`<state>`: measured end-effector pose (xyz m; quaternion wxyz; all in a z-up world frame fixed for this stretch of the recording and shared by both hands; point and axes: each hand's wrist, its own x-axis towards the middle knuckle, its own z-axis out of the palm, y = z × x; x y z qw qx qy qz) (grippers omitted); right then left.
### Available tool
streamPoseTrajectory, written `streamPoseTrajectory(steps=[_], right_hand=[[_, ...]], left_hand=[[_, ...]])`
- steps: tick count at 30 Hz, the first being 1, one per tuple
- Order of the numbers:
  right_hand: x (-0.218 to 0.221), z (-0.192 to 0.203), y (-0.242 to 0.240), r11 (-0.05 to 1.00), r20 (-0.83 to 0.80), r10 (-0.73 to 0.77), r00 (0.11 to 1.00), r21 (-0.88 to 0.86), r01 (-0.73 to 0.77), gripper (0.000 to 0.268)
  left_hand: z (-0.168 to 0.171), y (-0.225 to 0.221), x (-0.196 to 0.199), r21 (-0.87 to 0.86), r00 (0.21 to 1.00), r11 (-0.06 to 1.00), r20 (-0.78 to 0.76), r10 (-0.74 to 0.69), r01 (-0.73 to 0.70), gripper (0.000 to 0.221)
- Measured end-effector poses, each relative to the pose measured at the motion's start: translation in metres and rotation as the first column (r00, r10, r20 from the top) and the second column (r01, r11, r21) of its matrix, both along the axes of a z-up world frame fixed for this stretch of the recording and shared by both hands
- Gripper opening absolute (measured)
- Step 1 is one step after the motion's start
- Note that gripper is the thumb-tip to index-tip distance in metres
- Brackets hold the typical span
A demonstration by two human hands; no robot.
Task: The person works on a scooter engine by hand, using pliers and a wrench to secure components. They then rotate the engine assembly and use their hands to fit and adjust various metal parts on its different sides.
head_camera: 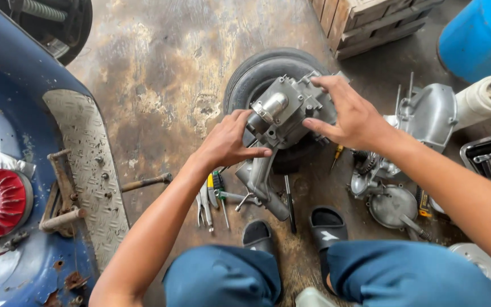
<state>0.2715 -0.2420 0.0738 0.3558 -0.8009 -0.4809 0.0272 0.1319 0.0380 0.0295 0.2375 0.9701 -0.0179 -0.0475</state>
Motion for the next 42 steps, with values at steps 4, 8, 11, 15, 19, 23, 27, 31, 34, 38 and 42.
streamPoseTrajectory(steps=[4,8,11,15,19,23,27,31,34,38,42], right_hand=[[0.003,0.026,0.011,0.998,0.073,0.054,0.996,-0.025,-0.053,0.078],[0.007,0.056,0.026,0.988,0.132,0.144,0.981,-0.075,-0.135,0.082],[0.008,0.055,0.045,0.958,0.220,0.206,0.953,-0.246,-0.150,0.084],[0.001,0.046,0.060,0.870,0.195,0.180,0.964,-0.488,-0.064,0.091],[-0.014,0.049,0.055,0.840,-0.003,0.183,0.983,-0.519,-0.158,0.097],[-0.015,0.032,0.047,0.939,-0.016,0.247,0.969,-0.244,-0.243,0.093],[-0.017,0.003,0.047,0.977,0.120,0.215,0.969,-0.027,-0.213,0.084],[-0.018,-0.006,0.053,0.985,0.150,0.172,0.974,-0.034,-0.169,0.078],[-0.019,-0.008,0.054,0.986,0.219,0.164,0.962,0.004,-0.169,0.074],[-0.019,-0.009,0.053,0.986,0.246,0.151,0.958,0.038,-0.165,0.071],[-0.022,-0.008,0.051,0.990,0.219,0.134,0.967,0.007,-0.138,0.068]], left_hand=[[0.035,-0.004,-0.007,-0.017,0.999,1.000,0.051,0.005,-0.004,0.120],[0.069,-0.014,-0.017,-0.162,0.982,0.979,0.125,0.143,-0.122,0.108],[0.061,-0.028,-0.021,-0.174,0.973,0.977,0.171,0.156,-0.126,0.094],[0.018,-0.057,-0.012,-0.815,0.882,0.449,-0.151,0.447,-0.367,0.070],[0.004,-0.101,-0.005,-0.857,0.715,0.302,-0.105,0.691,-0.417,0.053],[-0.009,-0.123,0.020,-0.727,0.480,0.575,0.378,0.791,-0.375,0.045],[-0.016,-0.130,0.032,-0.720,0.247,0.518,0.456,0.855,-0.462,0.038],[-0.013,-0.132,0.034,-0.734,0.211,0.468,0.421,0.882,-0.493,0.034],[-0.014,-0.134,0.037,-0.741,0.157,0.428,0.410,0.899,-0.518,0.033],[-0.009,-0.137,0.039,-0.770,0.134,0.350,0.331,0.934,-0.533,0.035],[-0.009,-0.141,0.039,-0.766,0.111,0.280,0.265,0.958,-0.579,0.037]])
